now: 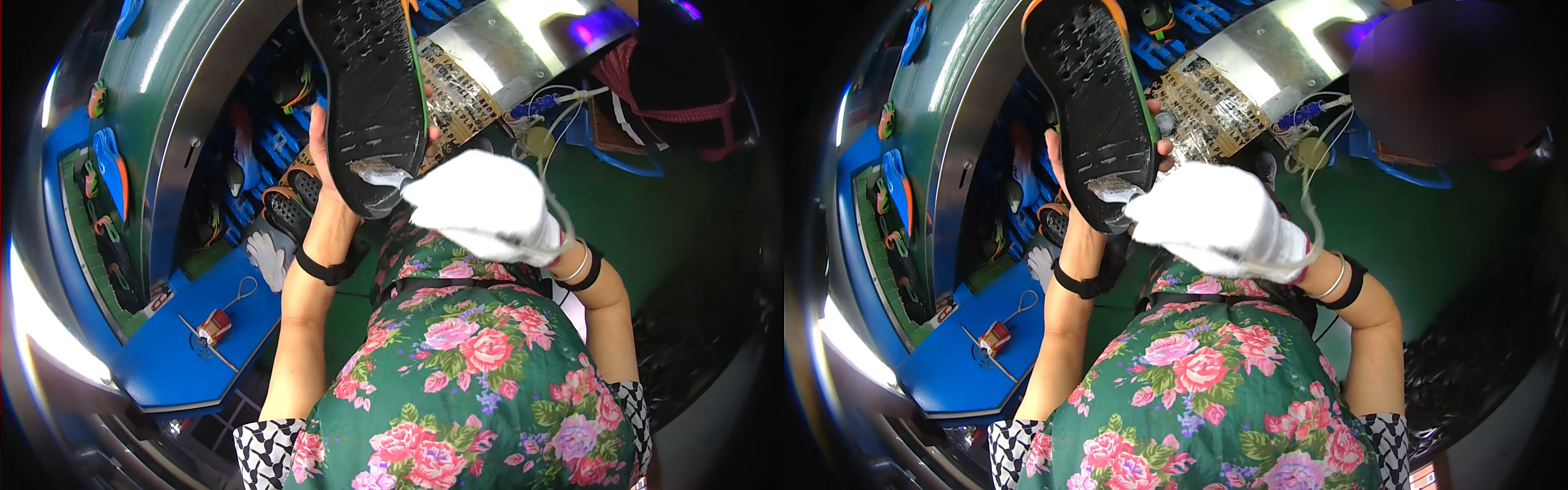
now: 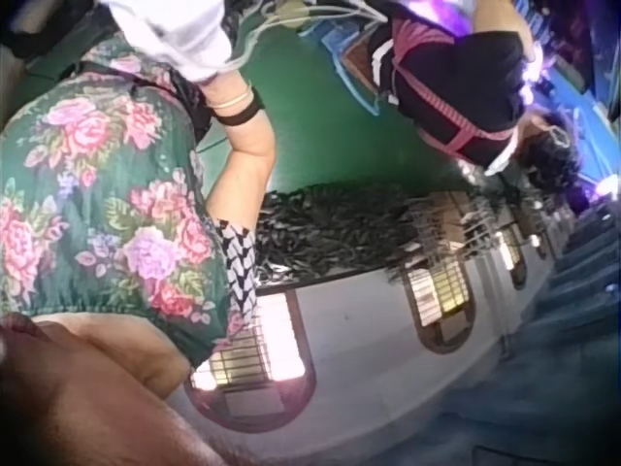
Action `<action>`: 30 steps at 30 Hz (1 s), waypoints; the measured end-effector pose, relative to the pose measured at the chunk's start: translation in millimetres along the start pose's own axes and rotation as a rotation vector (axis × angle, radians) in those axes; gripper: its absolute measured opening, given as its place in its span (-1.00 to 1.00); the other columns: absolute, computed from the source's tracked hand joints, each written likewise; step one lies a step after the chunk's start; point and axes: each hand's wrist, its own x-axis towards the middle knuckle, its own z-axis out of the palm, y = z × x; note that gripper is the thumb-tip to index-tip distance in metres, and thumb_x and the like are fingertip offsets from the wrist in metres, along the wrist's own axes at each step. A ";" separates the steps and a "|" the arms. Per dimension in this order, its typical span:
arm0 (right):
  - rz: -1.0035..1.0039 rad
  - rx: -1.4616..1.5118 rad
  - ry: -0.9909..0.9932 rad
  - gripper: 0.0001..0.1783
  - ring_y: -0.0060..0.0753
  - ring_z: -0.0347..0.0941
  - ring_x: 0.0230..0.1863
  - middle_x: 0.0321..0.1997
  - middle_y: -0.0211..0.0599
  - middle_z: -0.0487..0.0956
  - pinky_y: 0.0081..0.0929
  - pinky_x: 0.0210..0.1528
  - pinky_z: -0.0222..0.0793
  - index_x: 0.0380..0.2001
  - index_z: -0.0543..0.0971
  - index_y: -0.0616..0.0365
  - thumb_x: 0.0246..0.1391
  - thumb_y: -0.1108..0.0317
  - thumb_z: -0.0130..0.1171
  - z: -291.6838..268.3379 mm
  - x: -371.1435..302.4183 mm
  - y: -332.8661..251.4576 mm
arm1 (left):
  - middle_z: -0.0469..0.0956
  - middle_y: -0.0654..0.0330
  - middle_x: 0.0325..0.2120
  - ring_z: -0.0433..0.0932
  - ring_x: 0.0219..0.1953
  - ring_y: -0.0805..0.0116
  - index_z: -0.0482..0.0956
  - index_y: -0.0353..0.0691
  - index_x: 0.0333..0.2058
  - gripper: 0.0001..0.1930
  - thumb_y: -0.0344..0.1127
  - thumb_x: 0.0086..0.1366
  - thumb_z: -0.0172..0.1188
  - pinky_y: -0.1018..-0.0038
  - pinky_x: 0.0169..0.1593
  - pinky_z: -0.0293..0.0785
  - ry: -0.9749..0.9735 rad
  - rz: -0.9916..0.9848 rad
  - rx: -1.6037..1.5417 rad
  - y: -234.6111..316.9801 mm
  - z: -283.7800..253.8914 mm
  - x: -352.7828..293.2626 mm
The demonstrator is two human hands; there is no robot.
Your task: The recorder applies a liquid substance, likely adhesive or sealant, to the bottom of various shoe soles using a specialized brush.
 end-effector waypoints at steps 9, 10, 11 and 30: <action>0.203 0.450 0.007 -0.80 -0.24 0.70 -0.22 -0.21 -0.25 0.77 -0.37 -0.14 0.60 -0.32 0.79 0.08 -0.10 0.52 0.46 -13.1 9.3 -0.5 | 0.32 -0.21 0.31 0.53 0.07 -0.26 0.19 -0.29 0.43 0.04 0.47 0.26 0.09 -0.15 0.15 0.50 -0.026 -0.143 0.142 8.8 0.4 5.3; 0.186 0.306 -0.011 -0.77 -0.23 0.71 -0.21 -0.19 -0.25 0.77 -0.34 -0.11 0.62 -0.30 0.78 0.11 -0.11 0.53 0.46 -16.2 9.8 1.2 | 0.32 -0.21 0.31 0.53 0.07 -0.26 0.19 -0.29 0.43 0.04 0.47 0.26 0.09 -0.15 0.15 0.50 -0.024 -0.138 0.139 9.6 1.2 3.9; 0.109 0.210 -0.040 -0.75 -0.22 0.70 -0.18 -0.14 -0.24 0.77 -0.32 -0.09 0.62 -0.24 0.77 0.12 -0.08 0.52 0.44 -15.3 10.9 2.9 | 0.34 -0.21 0.31 0.52 0.12 -0.27 0.21 -0.30 0.42 -0.01 0.43 0.30 0.04 -0.18 0.20 0.47 0.056 -0.148 0.033 10.9 3.5 2.0; -0.002 0.341 -0.459 -0.70 -0.18 0.67 -0.14 -0.08 -0.26 0.73 -0.36 -0.10 0.62 -0.05 0.71 0.09 0.12 0.37 0.34 -31.3 19.5 3.3 | 0.72 -0.07 -0.11 0.74 -0.19 0.16 0.62 -0.45 0.04 -0.56 -0.17 0.37 0.17 0.29 0.00 0.70 0.394 -0.266 0.273 35.1 25.9 7.7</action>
